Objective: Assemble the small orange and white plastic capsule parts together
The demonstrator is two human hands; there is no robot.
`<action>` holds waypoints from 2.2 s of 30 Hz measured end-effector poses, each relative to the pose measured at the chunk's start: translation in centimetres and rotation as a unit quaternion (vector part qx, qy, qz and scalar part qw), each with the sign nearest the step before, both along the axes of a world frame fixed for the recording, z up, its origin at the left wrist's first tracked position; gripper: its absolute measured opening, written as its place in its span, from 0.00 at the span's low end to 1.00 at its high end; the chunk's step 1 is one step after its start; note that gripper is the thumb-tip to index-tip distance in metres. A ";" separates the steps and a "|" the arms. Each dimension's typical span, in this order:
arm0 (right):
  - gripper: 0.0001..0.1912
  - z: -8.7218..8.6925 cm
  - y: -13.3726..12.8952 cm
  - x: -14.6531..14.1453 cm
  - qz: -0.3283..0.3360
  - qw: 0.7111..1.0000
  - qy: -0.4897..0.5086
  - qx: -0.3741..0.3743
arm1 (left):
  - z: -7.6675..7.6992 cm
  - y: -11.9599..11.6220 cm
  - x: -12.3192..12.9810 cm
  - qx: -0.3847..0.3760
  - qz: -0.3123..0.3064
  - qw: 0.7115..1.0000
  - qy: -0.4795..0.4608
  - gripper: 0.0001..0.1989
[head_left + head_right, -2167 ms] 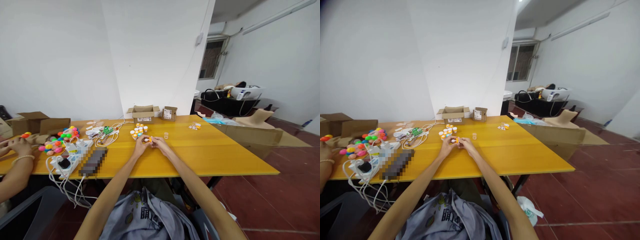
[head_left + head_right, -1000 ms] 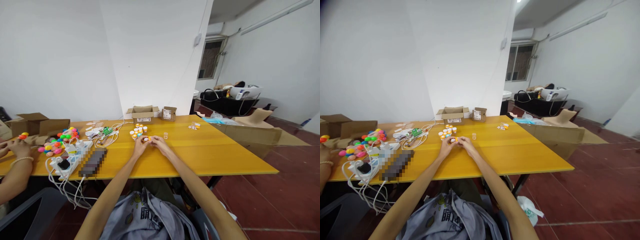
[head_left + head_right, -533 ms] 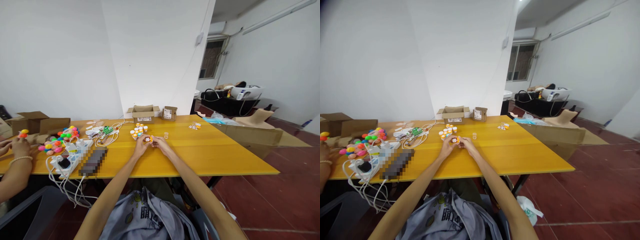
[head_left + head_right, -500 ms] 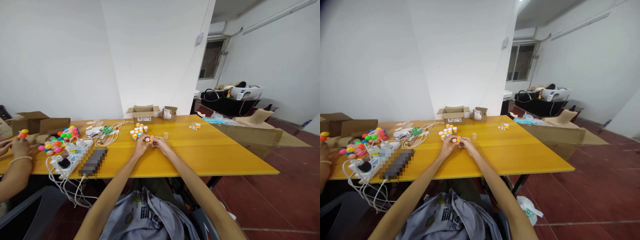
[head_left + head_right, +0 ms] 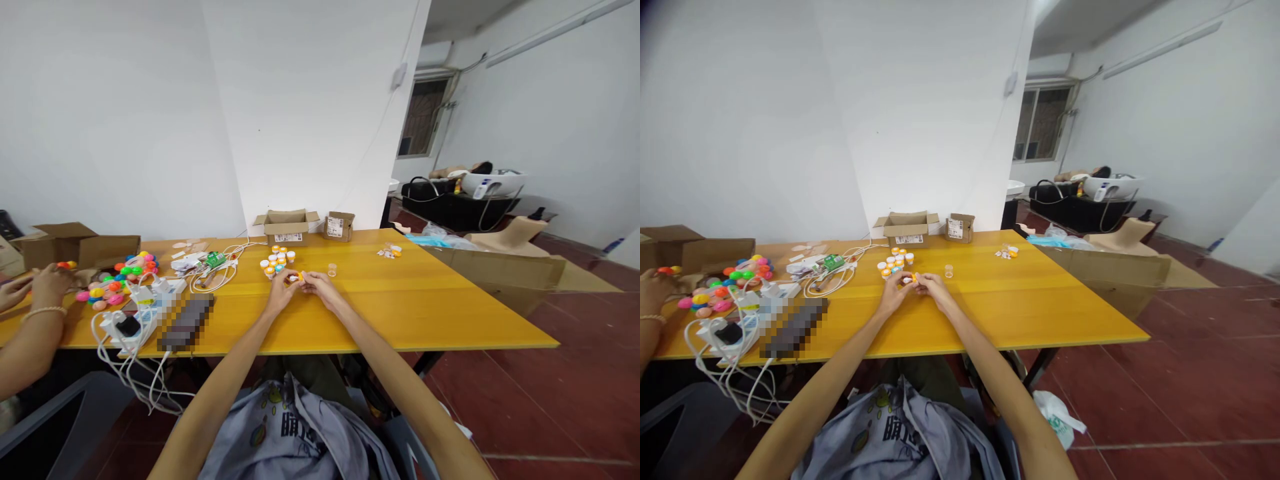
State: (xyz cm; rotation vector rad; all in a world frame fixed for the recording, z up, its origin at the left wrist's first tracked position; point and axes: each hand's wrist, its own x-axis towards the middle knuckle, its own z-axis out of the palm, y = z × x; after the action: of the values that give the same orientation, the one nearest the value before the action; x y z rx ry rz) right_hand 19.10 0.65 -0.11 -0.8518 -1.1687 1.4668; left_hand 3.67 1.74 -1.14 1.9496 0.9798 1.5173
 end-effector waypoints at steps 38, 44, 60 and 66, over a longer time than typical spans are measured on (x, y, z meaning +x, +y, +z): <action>0.19 -0.1 0.1 0.1 0.012 1.000 0.014 0.001 | 0.6 -0.5 -0.1 0.057 -0.002 0.998 0.018 0.10; 0.19 -0.2 0.1 -0.1 -0.002 0.999 0.026 0.029 | 0.2 -0.1 0.1 -0.004 0.016 1.000 -0.005 0.08; 0.21 -0.6 0.3 0.1 0.001 0.999 0.013 0.037 | 0.1 -0.3 0.2 0.045 0.027 0.999 0.011 0.07; 0.21 -0.5 0.3 0.3 0.003 0.999 0.010 0.031 | 0.3 -0.5 0.2 0.044 0.015 0.999 0.012 0.07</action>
State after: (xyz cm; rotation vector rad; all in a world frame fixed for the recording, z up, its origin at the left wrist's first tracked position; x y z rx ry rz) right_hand 19.36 0.91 -0.65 -0.7902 -1.1982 1.4335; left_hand 3.85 1.27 -0.81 2.0271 0.9707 1.5809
